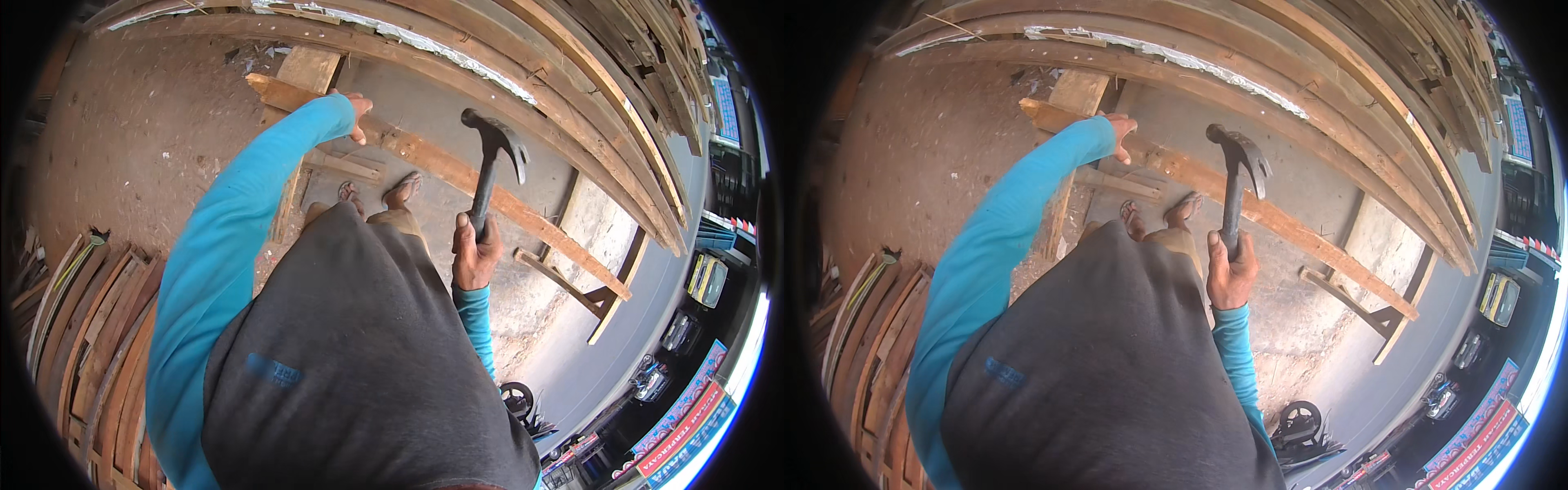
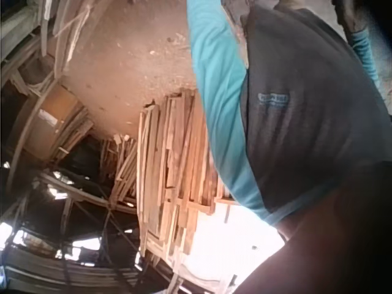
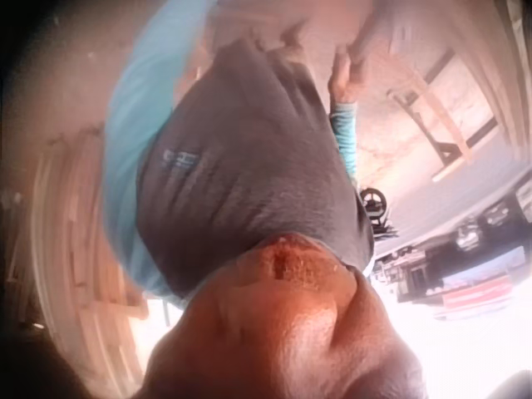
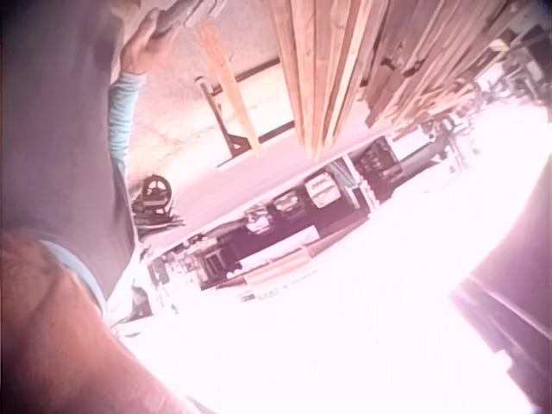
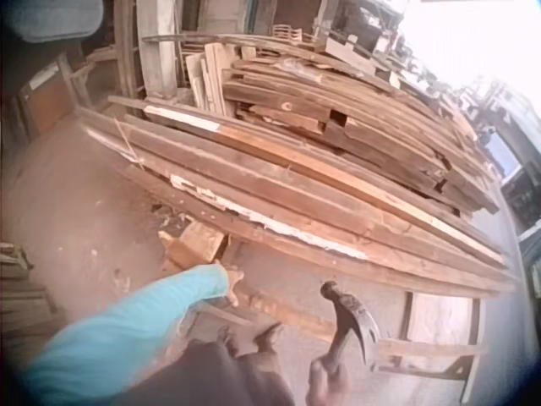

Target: The person selects a wooden plank from a pile, carries it to a workbench, and extracts nails from it using a hammer. The person then picks up a wooden block, removes nails from it with the hammer, and places the block onto a pile of wood.

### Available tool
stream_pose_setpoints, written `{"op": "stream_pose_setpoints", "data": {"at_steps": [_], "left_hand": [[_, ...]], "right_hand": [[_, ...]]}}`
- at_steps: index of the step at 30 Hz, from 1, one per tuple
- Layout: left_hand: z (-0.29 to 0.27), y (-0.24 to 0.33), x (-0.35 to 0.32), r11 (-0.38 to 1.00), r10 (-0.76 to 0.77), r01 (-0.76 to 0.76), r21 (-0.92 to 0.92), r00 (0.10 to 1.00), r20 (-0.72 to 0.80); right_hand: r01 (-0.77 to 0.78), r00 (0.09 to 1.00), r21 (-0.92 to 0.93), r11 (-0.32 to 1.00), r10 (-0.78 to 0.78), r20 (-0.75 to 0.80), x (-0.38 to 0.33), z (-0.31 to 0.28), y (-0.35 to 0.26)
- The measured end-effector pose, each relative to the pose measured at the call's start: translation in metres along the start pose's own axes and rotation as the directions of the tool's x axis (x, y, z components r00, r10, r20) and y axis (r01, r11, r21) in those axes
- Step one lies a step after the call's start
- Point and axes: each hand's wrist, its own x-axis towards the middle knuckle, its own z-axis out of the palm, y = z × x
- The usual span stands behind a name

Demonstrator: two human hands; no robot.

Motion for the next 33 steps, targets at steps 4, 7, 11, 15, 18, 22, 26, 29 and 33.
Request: {"op": "stream_pose_setpoints", "data": {"at_steps": [4,7,11,15,18,22,26,29,33], "left_hand": [[0.004,0.007,-0.02,0.997,0.036,-0.034,0.066,0.999,-0.035],[0.024,0.013,-0.035,0.952,0.107,-0.065,0.298,0.986,-0.127],[0.071,-0.014,-0.03,0.954,0.235,-0.122,0.275,0.875,-0.424],[0.095,-0.019,-0.03,0.953,0.29,-0.181,0.243,0.782,-0.552],[0.101,-0.02,-0.037,0.955,0.282,-0.15,0.257,0.735,-0.617],[0.105,-0.023,-0.037,0.956,0.281,-0.13,0.263,0.663,-0.694],[0.124,-0.025,-0.042,0.962,0.251,-0.104,0.254,0.703,-0.665],[0.121,-0.021,-0.036,0.96,0.234,-0.079,0.27,0.755,-0.612],[0.111,-0.026,-0.031,0.962,0.222,-0.063,0.266,0.749,-0.625]], "right_hand": [[-0.233,0.962,-0.096,0.968,0.244,0.124,-0.014,0.0,0.037],[-0.27,0.947,-0.058,0.961,0.276,0.166,-0.01,0.001,0.038],[-0.258,0.938,-0.096,0.961,0.273,0.212,-0.002,0.005,0.009],[-0.165,0.969,0.144,0.976,0.133,0.207,-0.001,0.004,-0.054],[0.026,0.984,0.29,0.957,-0.076,0.163,0.011,0.004,-0.075],[-0.018,0.953,0.091,0.996,-0.011,0.303,0.009,0.009,-0.036],[0.092,0.821,-0.498,0.862,0.217,0.528,-0.006,0.015,0.013],[-0.177,0.882,-0.364,0.914,0.312,0.353,-0.019,0.01,-0.024],[0.299,0.943,0.267,0.916,-0.327,0.067,0.014,0.015,-0.106]]}}
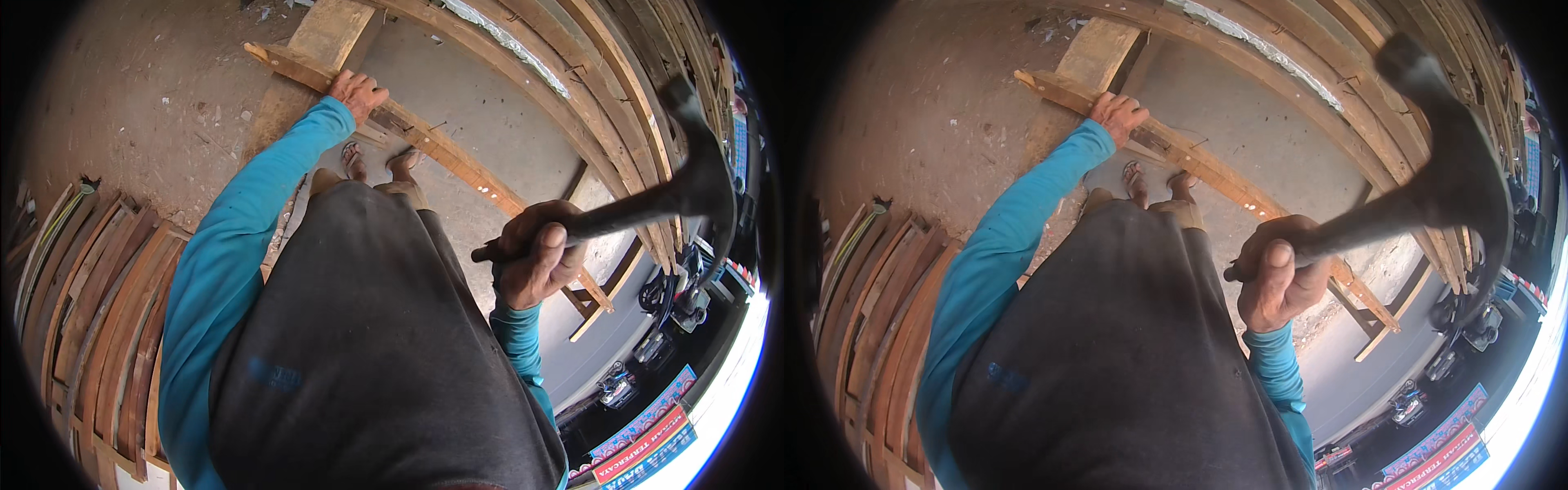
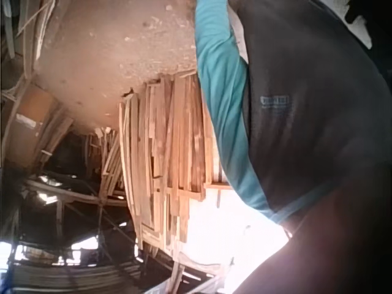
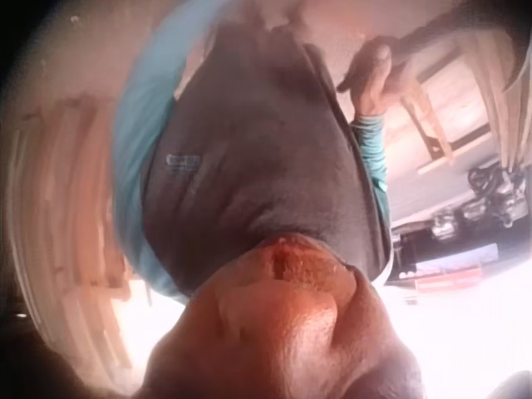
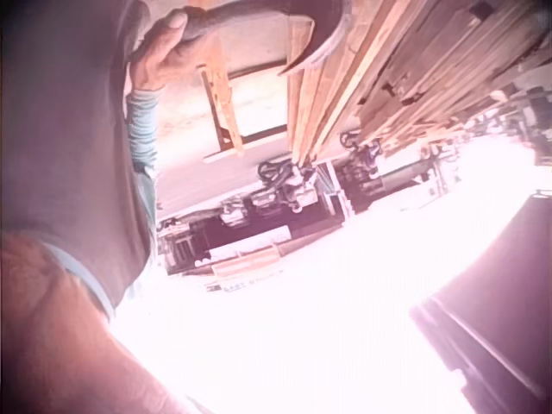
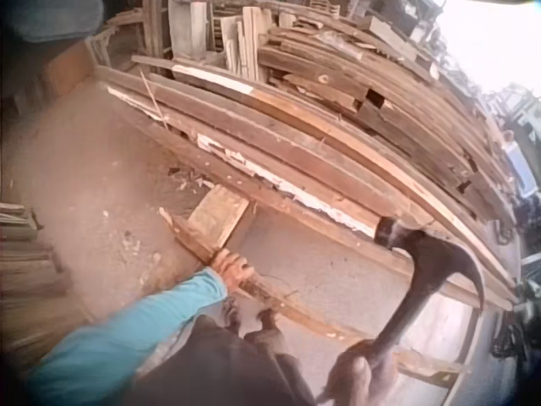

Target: The person selects a wooden plank from a pile, carries it to a workbench, and extracts nails from it using a hammer. The person then picks up a wooden block, removes nails from it with the hammer, and places the block onto a pile of wood.

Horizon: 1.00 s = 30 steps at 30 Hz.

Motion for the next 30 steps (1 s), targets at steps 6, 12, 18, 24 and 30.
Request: {"op": "stream_pose_setpoints", "data": {"at_steps": [6,12,18,24,30], "left_hand": [[-0.001,0.007,-0.001,1.0,0.01,-0.01,0.013,1.0,-0.021],[0.015,0.012,-0.009,1.0,0.028,-0.029,0.006,0.999,0.039],[0.01,0.007,-0.011,1.0,0.021,-0.019,0.019,0.997,-0.081],[-0.014,-0.006,0.002,0.998,0.007,-0.012,0.058,0.996,0.085],[-0.012,0.001,0.039,0.993,0.11,-0.109,0.048,0.993,-0.028]], "right_hand": [[-0.018,0.995,-0.24,0.971,0.042,0.095,-0.041,-0.012,0.069],[-0.371,0.72,-0.654,0.659,0.649,0.246,-0.075,-0.025,0.073],[0.191,0.981,0.058,0.98,-0.188,-0.053,0.002,-0.009,-0.018],[-0.253,0.889,-0.597,0.761,0.426,0.167,-0.067,-0.003,0.094],[-0.393,0.67,-0.707,0.588,0.71,0.218,-0.098,-0.017,0.112]]}}
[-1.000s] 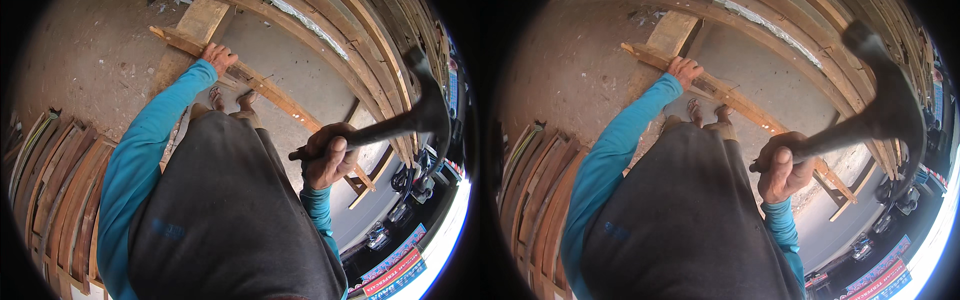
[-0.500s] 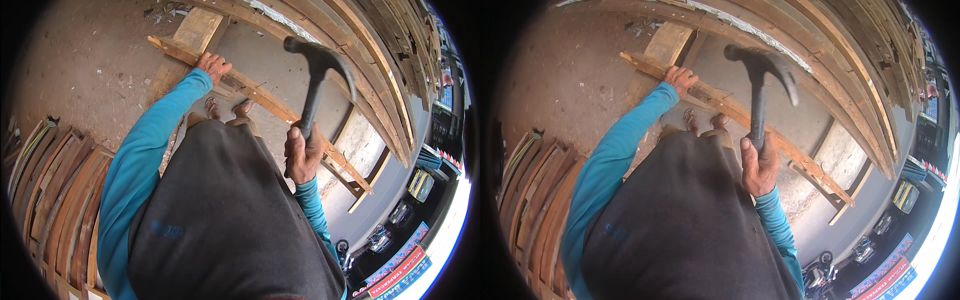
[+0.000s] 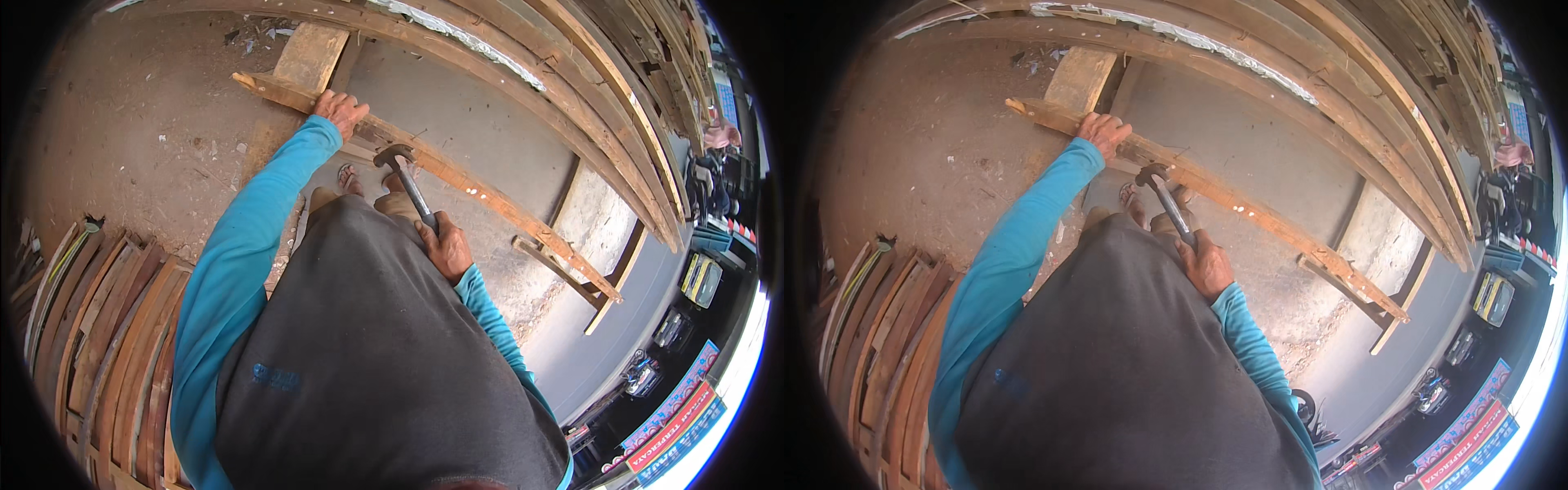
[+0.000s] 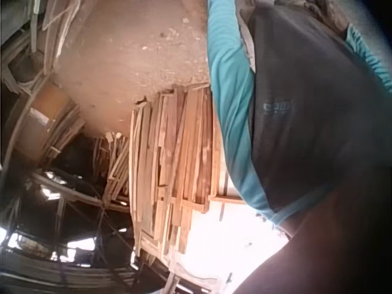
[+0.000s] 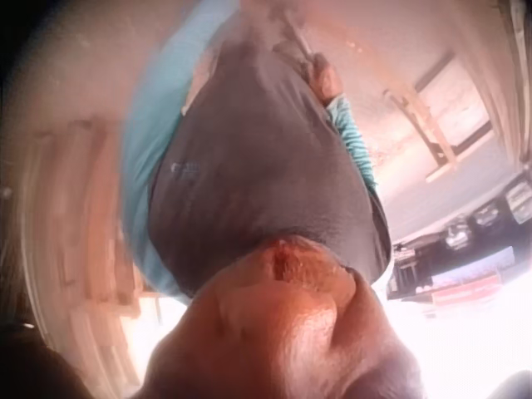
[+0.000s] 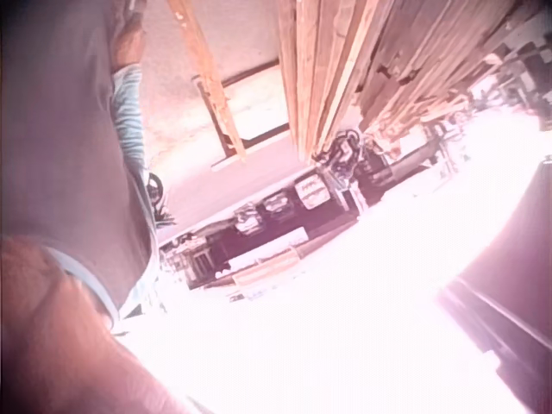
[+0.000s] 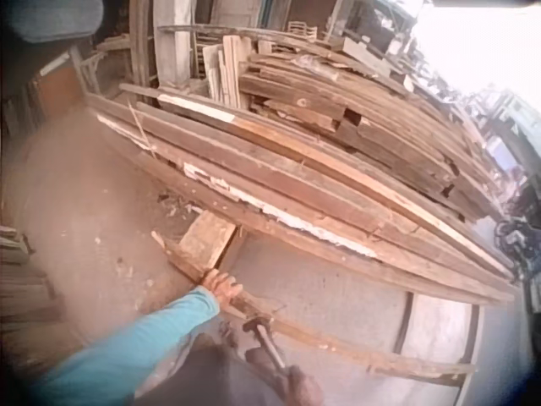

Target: The person selects a wooden plank from a pile, carries it to a workbench, and extracts nails from it using a hammer. The person then picks up a wooden block, removes nails from it with the hammer, and places the block onto a pile of wood.

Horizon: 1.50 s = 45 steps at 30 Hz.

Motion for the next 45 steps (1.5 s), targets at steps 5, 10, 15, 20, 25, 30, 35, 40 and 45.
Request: {"op": "stream_pose_setpoints", "data": {"at_steps": [5,10,15,20,25,30,35,40,45], "left_hand": [[-0.02,-0.01,0.028,0.996,0.002,0.014,-0.084,0.982,0.189],[-0.072,0.008,0.081,0.988,-0.106,0.15,-0.033,0.822,0.559],[-0.1,0.026,0.108,0.979,-0.059,0.176,-0.103,0.727,0.684],[-0.095,0.118,0.155,0.946,0.027,0.114,-0.302,0.904,0.427],[-0.057,0.288,0.192,0.942,0.266,-0.153,-0.298,0.883,0.387],[0.004,0.387,0.23,0.953,0.276,-0.184,-0.242,0.859,0.431],[0.018,0.44,0.244,0.997,0.05,-0.001,-0.073,0.742,0.668],[0.019,0.46,0.251,0.998,0.038,0.01,-0.067,0.738,0.674],[0.01,0.498,0.282,0.998,0.056,-0.022,-0.059,0.737,0.674]], "right_hand": [[0.087,0.995,0.117,0.989,-0.08,-0.066,0.025,-0.065,0.011],[0.057,0.976,0.276,0.959,0.006,-0.22,-0.01,-0.075,0.062],[0.011,0.94,0.394,0.919,0.126,-0.318,-0.059,-0.092,0.107],[-0.14,0.915,0.5,0.854,0.305,-0.266,-0.088,-0.103,0.164],[-0.194,0.862,0.552,0.811,0.41,-0.299,-0.11,-0.103,0.244],[-0.355,0.767,0.611,0.707,0.594,-0.242,-0.128,-0.145,0.311],[-0.366,0.701,0.639,0.677,0.652,-0.289,-0.142,-0.171,0.377],[-0.289,0.679,0.646,0.707,0.627,-0.382,-0.147,-0.21,0.417],[-0.255,0.688,0.637,0.728,0.599,-0.409,-0.131,-0.268,0.434]]}}
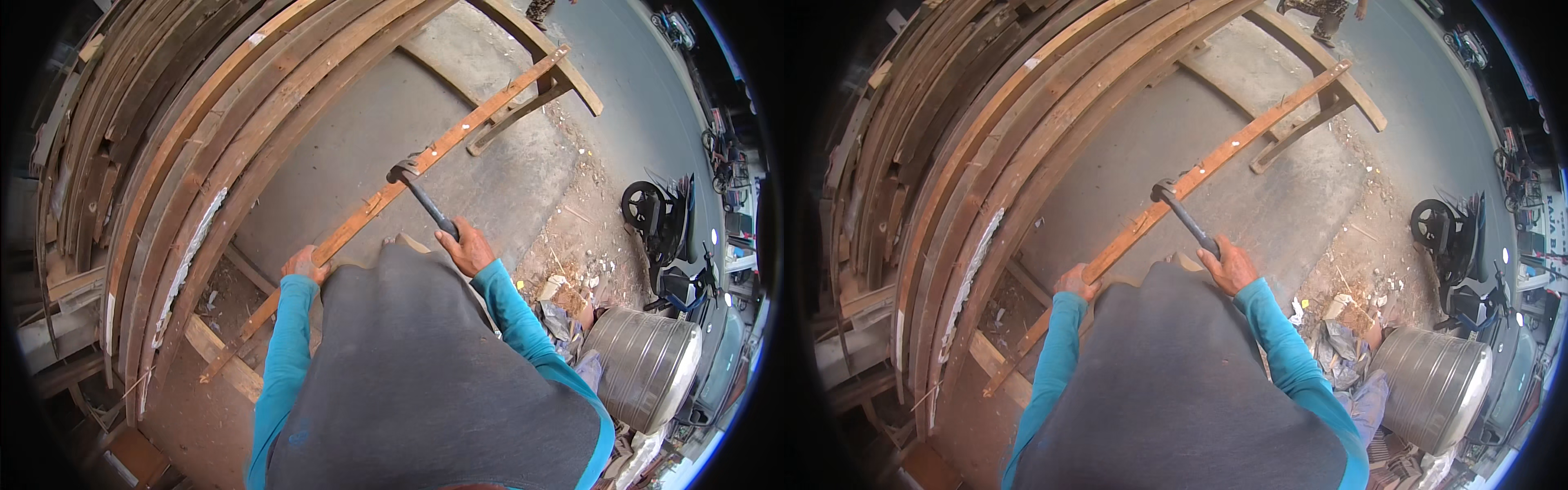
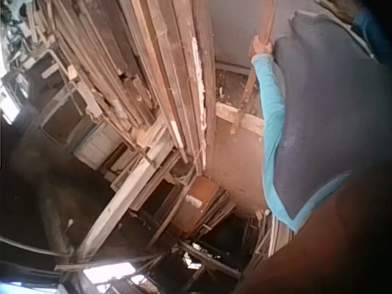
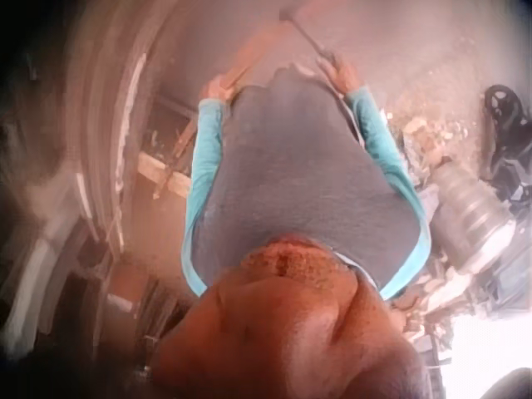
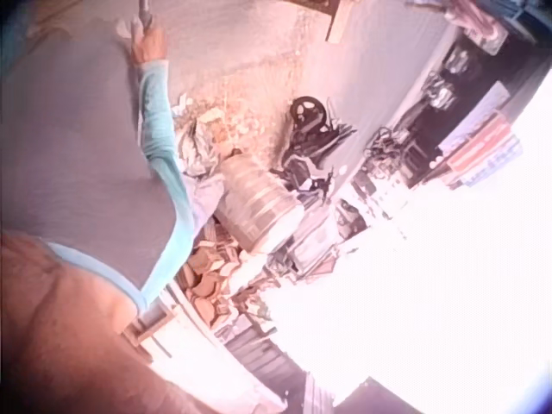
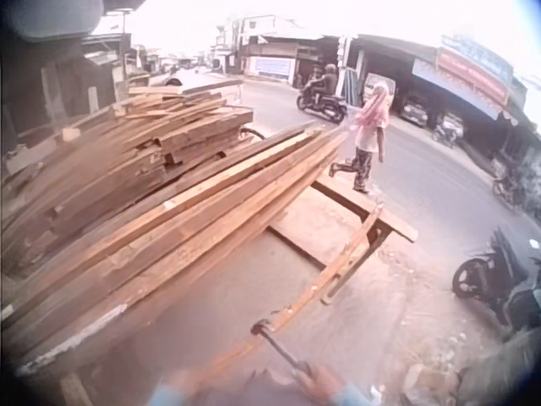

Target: The person selects a wooden plank from a pile, carries it to a workbench, and extracts nails from it using a hammer. The person then picks up a wooden block, removes nails from it with the hammer, and places the block onto a pile of wood.

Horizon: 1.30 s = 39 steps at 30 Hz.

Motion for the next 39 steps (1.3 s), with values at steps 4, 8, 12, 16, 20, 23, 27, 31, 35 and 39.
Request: {"op": "stream_pose_setpoints", "data": {"at_steps": [4,8,12,16,20,23,27,31,35,39], "left_hand": [[0.002,-0.021,-0.026,0.998,-0.034,0.039,-0.053,0.994,0.1],[-0.003,-0.032,-0.024,0.991,0.108,-0.097,-0.097,0.986,0.125],[0.004,-0.039,-0.025,0.979,0.179,-0.163,-0.125,0.975,0.129],[0.012,-0.035,-0.031,0.988,0.145,-0.143,-0.056,0.989,0.036],[0.029,-0.047,-0.032,0.984,0.172,-0.17,0.052,0.984,-0.044],[0.027,-0.052,-0.039,0.949,0.273,-0.258,0.182,0.96,-0.062],[0.028,-0.056,-0.053,0.953,0.292,-0.282,0.111,0.953,-0.082],[0.036,-0.061,-0.056,0.963,0.24,-0.221,0.153,0.964,-0.116],[0.046,-0.069,-0.072,0.973,0.21,-0.199,0.116,0.973,-0.092],[0.053,-0.08,-0.057,0.958,0.284,-0.273,0.092,0.948,-0.146]], "right_hand": [[0.087,0.995,0.022,0.996,-0.088,0.047,0.004,0.016,0.01],[0.02,0.992,0.035,0.999,-0.024,0.12,-0.013,0.025,0.009],[0.005,0.994,0.051,0.999,-0.01,0.109,-0.036,0.035,0.005],[-0.017,0.997,0.111,0.994,0.009,0.072,-0.037,0.05,0.002],[-0.016,1.0,0.133,0.991,0.012,0.029,-0.039,0.058,-0.013],[0.002,1.0,0.141,0.99,0.001,-0.021,-0.049,0.063,-0.031],[0.079,0.995,0.146,0.986,-0.068,-0.077,-0.068,0.051,-0.071],[0.277,0.946,0.026,0.961,-0.268,-0.18,-0.08,0.06,-0.089],[0.156,0.985,-0.187,0.97,-0.167,-0.047,-0.094,0.08,-0.079],[-0.046,0.991,-0.253,0.966,0.012,-0.136,-0.09,0.109,-0.057]]}}
